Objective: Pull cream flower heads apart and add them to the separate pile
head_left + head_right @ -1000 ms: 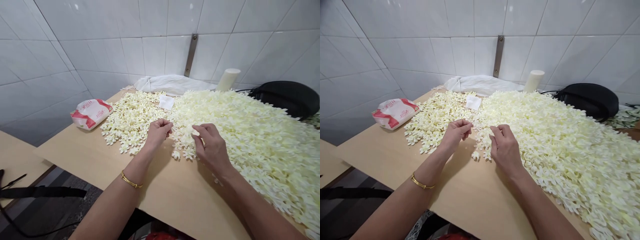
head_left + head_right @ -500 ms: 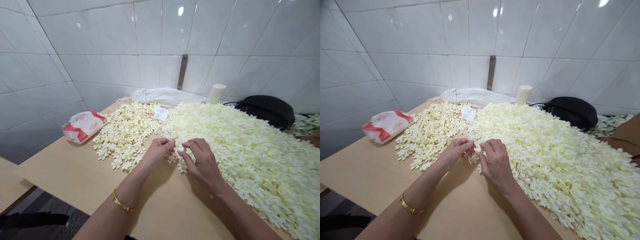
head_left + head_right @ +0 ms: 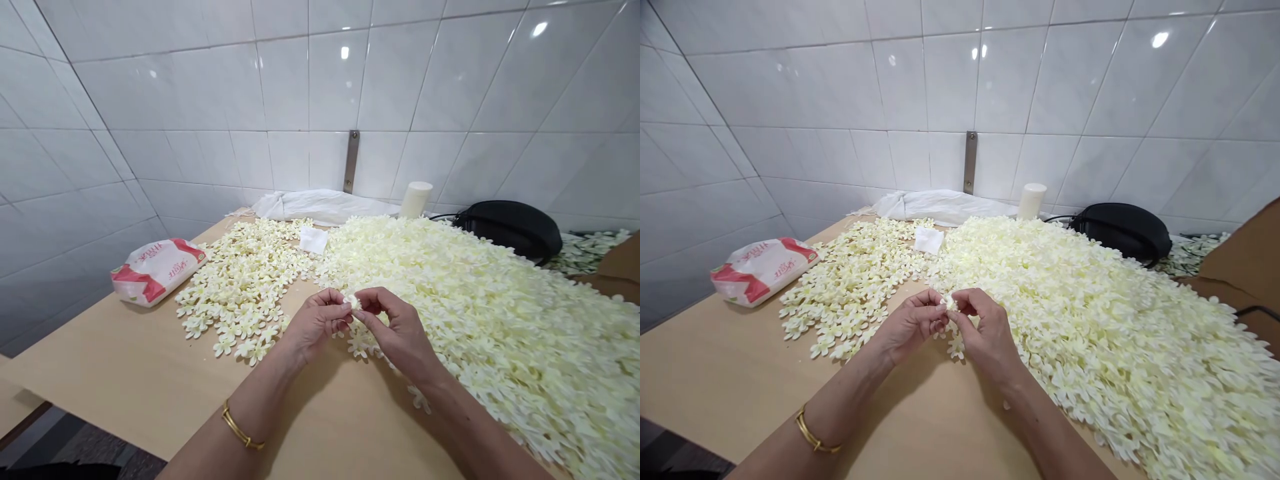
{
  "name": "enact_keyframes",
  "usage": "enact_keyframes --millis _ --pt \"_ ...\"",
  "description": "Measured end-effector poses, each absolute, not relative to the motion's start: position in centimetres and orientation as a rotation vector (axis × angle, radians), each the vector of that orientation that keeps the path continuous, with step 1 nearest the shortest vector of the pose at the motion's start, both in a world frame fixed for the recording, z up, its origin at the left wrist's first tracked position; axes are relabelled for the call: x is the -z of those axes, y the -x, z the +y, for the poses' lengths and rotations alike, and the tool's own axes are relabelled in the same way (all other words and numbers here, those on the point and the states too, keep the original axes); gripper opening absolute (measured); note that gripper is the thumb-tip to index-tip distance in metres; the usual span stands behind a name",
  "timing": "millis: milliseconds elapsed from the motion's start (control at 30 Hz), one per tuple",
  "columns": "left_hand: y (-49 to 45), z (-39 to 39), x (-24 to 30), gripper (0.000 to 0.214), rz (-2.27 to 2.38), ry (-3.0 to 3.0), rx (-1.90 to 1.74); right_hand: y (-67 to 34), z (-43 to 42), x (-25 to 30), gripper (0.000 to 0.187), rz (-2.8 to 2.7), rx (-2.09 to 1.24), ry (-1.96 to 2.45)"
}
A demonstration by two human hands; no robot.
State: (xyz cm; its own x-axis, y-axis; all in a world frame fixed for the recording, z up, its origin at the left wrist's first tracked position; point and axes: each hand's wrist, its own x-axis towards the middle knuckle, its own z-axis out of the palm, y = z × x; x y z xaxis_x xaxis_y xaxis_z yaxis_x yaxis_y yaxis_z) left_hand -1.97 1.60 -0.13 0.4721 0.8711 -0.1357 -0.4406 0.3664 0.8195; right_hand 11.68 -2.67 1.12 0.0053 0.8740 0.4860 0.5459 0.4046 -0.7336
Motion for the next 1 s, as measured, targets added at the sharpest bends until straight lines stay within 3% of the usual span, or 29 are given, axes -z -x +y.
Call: enact_keyframes --millis 267,467,633,767,1000 --pt "2.0 1.5 0.0 0.020 0.669 -0.635 -0.792 -11.6 -2.7 -1.1 0.007 -1.715 -0.326 1.171" --pt "2.2 1.7 -0.1 0.021 0.770 -0.818 -0.988 -12.0 -2.4 -0.9 0.012 -1.690 -0.368 1.181" --pt "2.1 1.5 -0.2 0.023 0.739 -0.853 -0.981 -12.0 -2.3 -0.7 0.024 -1.509 -0.675 1.343" --pt "1.8 1.0 -0.1 0.023 0.695 -0.943 -0.944 -11.7 -2.4 -0.7 0.025 -1.437 -1.043 1.228" --pt "1.3 0.7 0.0 0.029 0.668 -0.952 -0.952 -11.7 -2.3 -0.7 0.019 -1.291 -0.919 1.199"
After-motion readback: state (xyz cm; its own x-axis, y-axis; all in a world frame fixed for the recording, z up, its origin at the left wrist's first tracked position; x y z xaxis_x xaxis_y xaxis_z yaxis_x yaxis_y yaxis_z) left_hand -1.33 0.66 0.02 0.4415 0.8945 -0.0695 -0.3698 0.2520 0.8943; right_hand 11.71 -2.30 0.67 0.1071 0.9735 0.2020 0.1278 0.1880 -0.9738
